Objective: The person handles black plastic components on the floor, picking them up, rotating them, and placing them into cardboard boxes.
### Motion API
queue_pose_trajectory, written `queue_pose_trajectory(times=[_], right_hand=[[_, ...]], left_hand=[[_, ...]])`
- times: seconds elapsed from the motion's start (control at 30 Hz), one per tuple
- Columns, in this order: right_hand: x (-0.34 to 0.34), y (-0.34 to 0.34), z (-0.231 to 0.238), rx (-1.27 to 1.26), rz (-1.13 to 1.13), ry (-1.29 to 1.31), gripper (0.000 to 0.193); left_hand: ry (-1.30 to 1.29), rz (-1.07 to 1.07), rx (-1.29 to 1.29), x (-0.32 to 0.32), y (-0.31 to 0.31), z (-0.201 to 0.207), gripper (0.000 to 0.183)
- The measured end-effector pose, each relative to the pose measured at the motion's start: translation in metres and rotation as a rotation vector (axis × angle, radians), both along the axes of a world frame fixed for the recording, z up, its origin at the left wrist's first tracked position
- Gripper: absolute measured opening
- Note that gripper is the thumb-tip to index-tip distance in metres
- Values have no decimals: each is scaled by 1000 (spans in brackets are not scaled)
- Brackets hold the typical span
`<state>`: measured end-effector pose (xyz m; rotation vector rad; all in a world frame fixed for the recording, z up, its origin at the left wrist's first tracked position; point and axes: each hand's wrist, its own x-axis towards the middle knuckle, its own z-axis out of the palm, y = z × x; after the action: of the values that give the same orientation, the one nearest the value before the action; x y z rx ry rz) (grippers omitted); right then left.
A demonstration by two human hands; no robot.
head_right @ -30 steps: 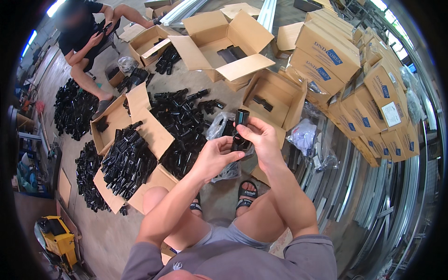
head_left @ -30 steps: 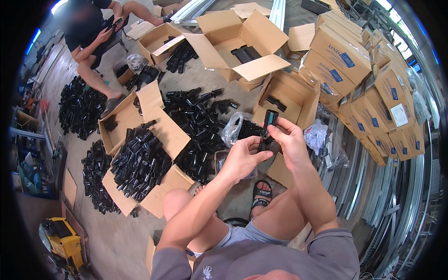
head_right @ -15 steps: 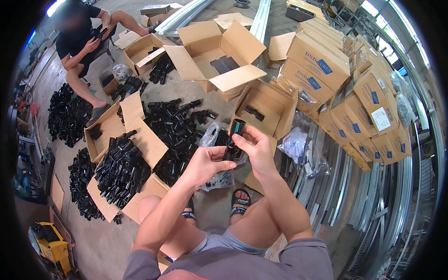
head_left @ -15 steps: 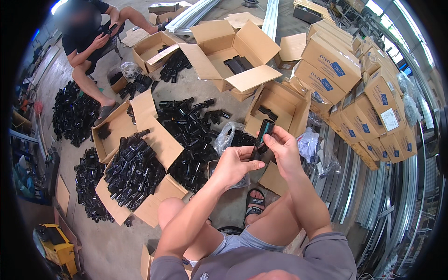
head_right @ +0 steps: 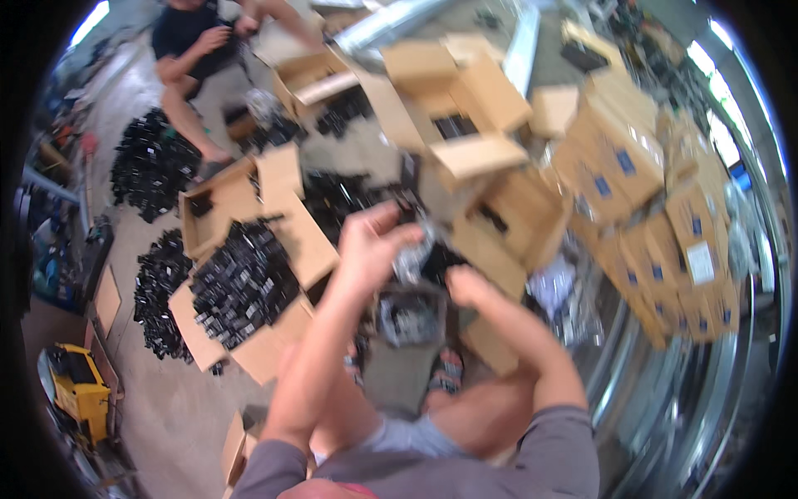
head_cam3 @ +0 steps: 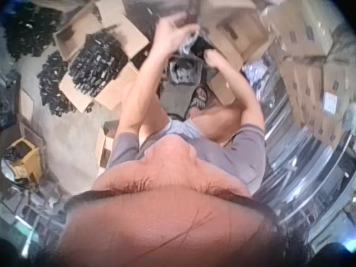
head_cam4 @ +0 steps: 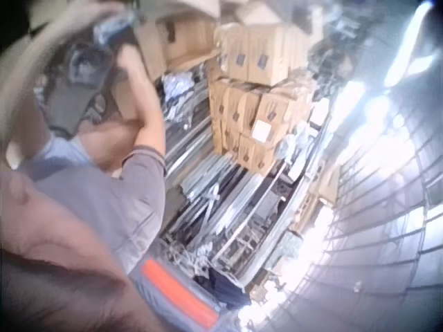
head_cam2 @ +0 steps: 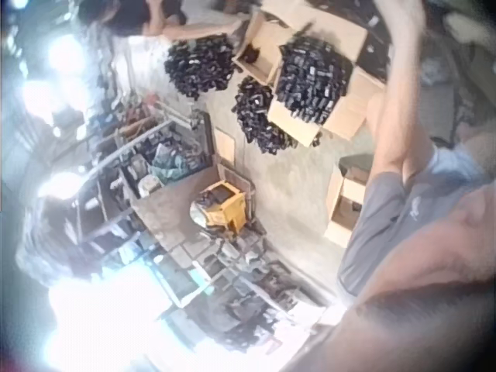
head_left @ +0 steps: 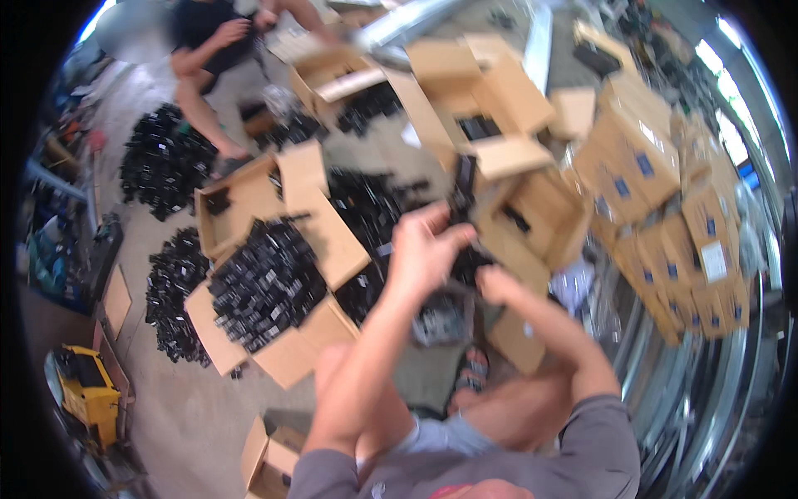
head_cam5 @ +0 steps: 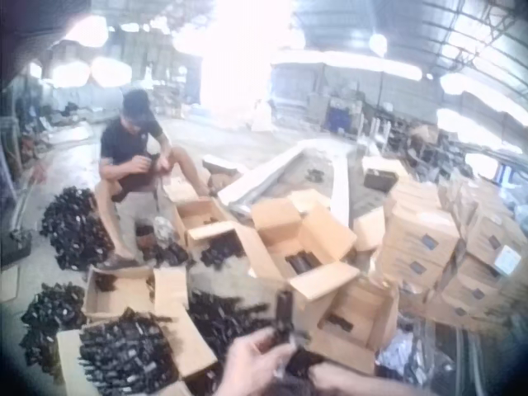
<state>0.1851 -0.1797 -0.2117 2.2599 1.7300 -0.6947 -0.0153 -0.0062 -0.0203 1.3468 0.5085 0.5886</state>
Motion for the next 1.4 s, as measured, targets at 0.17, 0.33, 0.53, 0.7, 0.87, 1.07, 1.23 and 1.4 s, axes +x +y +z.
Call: queue_pose_trajectory(times=[0.17,0.33,0.53,0.7,0.87,1.07,1.23,1.4], right_hand=[[14,16,-87,-83,-339,-55,28],[-4,33,-111,-107,-520,-43,28],[-14,50,-110,-123,-536,-85,28],[-2,52,-102,-121,-558,-112,28],[-1,50,-97,-110,-546,-120,28],[-3,53,-87,-63,-456,-93,28],[-10,43,-64,82,-299,-35,28],[-45,47,-5,585,182,146,28]], left_hand=[[133,48,137,8,-9,21,34],[305,-10,181,0,-3,35,46],[269,24,264,-6,-1,38,48],[166,41,285,3,-18,34,47],[190,-41,265,4,-27,30,49],[229,-16,348,-2,-25,33,48],[207,-32,388,5,-29,29,52],[232,48,524,0,-21,26,46]])
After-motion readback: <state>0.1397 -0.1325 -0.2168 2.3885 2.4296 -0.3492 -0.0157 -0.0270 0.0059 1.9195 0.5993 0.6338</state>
